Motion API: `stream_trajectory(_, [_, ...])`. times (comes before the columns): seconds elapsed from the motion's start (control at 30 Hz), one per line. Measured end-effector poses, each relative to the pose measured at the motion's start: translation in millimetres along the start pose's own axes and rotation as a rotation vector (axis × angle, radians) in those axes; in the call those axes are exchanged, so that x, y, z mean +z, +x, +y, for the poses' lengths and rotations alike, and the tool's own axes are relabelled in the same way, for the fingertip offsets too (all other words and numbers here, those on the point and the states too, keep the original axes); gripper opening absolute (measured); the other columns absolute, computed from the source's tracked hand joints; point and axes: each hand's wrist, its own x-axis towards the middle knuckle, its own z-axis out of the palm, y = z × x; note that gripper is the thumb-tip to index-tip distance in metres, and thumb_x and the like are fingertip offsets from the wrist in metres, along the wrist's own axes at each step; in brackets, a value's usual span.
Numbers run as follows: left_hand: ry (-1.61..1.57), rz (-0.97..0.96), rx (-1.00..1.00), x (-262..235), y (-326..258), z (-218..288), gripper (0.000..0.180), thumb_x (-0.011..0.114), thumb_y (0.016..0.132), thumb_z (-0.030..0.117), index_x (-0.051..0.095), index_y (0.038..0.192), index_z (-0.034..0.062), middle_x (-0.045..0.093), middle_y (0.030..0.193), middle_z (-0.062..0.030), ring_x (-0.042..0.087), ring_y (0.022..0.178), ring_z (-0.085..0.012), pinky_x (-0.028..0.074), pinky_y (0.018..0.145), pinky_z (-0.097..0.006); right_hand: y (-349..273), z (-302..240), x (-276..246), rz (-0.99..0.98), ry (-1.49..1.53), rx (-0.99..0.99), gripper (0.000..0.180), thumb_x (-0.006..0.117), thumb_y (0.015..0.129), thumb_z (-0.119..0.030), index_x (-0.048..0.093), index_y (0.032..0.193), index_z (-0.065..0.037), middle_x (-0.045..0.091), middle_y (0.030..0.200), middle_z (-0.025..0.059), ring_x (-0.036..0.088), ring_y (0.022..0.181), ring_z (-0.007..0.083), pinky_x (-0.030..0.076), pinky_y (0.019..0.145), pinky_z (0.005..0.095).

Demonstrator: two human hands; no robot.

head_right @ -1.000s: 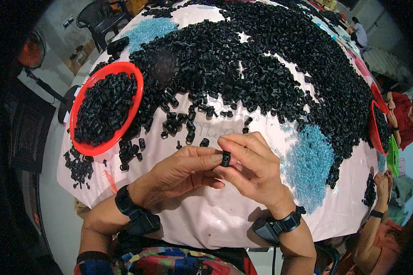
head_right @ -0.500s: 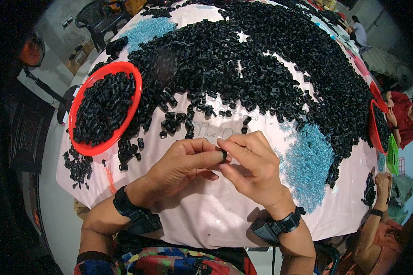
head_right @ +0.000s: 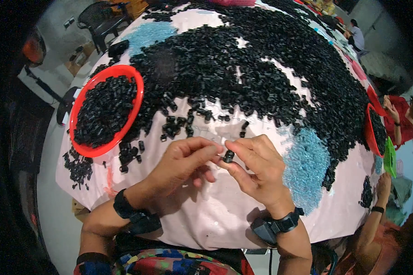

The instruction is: Assembling small black plastic components by hand on a production table.

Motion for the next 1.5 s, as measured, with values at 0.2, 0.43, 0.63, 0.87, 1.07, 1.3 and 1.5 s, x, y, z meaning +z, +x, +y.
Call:
stream_trajectory(0.2, [0.116,-0.099,0.058,4,5,-10,0.026,0.069,0.099,0.025,0.068,0.114,0.0042,0.071,0.092,0.0000,0.070,0.076,-0.0071,0.048,0.053,-0.018,0,-4,-4,-0.051,0.000,-0.064,0.038,0.083,0.075,-0.009,0.074,0.112,-0.003,0.071,0.101,0.0117,0.065,0.086,0.0281,0.053,0.075,0.0366])
stream_trajectory(0.43, [0.121,0.128,0.150,-18,-18,22,0.026,0.069,0.098,0.031,0.068,0.110,0.0086,0.072,0.095,-0.0029,0.070,0.073,-0.0098,0.046,0.052,-0.020,-4,0,-4,-0.102,0.119,0.221,0.036,0.081,0.078,-0.009,0.074,0.113,-0.005,0.071,0.089,0.0095,0.061,0.070,0.0208,0.048,0.059,0.0334])
stream_trajectory(0.63, [-0.220,0.462,0.427,-127,-56,70,0.030,0.065,0.100,0.020,0.065,0.120,-0.0021,0.076,0.104,-0.0133,0.073,0.077,-0.0161,0.058,0.063,-0.022,3,-1,10,-0.274,0.004,0.001,0.026,0.075,0.084,-0.006,0.074,0.110,-0.004,0.071,0.094,0.0121,0.064,0.079,0.0242,0.052,0.066,0.0348])
stream_trajectory(0.87, [-0.215,0.618,0.523,-123,-71,75,0.031,0.062,0.101,0.013,0.058,0.125,-0.0061,0.072,0.112,-0.0198,0.075,0.081,-0.0187,0.059,0.059,-0.021,1,10,-1,-0.034,-0.083,0.157,0.011,0.073,0.088,-0.009,0.076,0.097,-0.002,0.069,0.084,0.0112,0.063,0.074,0.0220,0.050,0.063,0.0319])
stream_trajectory(1.07, [0.532,0.208,-0.045,-68,-55,64,0.032,0.064,0.101,0.026,0.067,0.119,0.0002,0.072,0.096,-0.0039,0.068,0.070,-0.0102,0.052,0.059,-0.023,-4,19,-22,-0.292,-0.095,0.525,0.014,0.072,0.089,-0.015,0.075,0.083,-0.002,0.065,0.066,0.0088,0.057,0.053,0.0153,0.042,0.049,0.0309])
stream_trajectory(1.3, [0.506,-0.038,0.161,-21,-7,28,0.052,0.057,0.105,0.022,0.045,0.152,0.0033,0.061,0.134,-0.0092,0.065,0.098,-0.0100,0.054,0.076,-0.025,-4,36,-15,0.133,0.110,0.502,0.016,0.068,0.095,-0.010,0.076,0.101,0.003,0.069,0.077,0.0067,0.058,0.062,0.0080,0.044,0.054,0.0250])
stream_trajectory(1.5, [0.857,-0.145,0.454,6,13,24,0.037,0.061,0.100,0.011,0.063,0.135,0.0005,0.070,0.116,-0.0117,0.066,0.097,-0.0146,0.052,0.077,-0.028,-9,46,-23,0.158,-0.145,0.575,0.018,0.069,0.091,-0.014,0.076,0.097,0.001,0.073,0.079,0.0141,0.062,0.058,0.0171,0.049,0.057,0.0297])
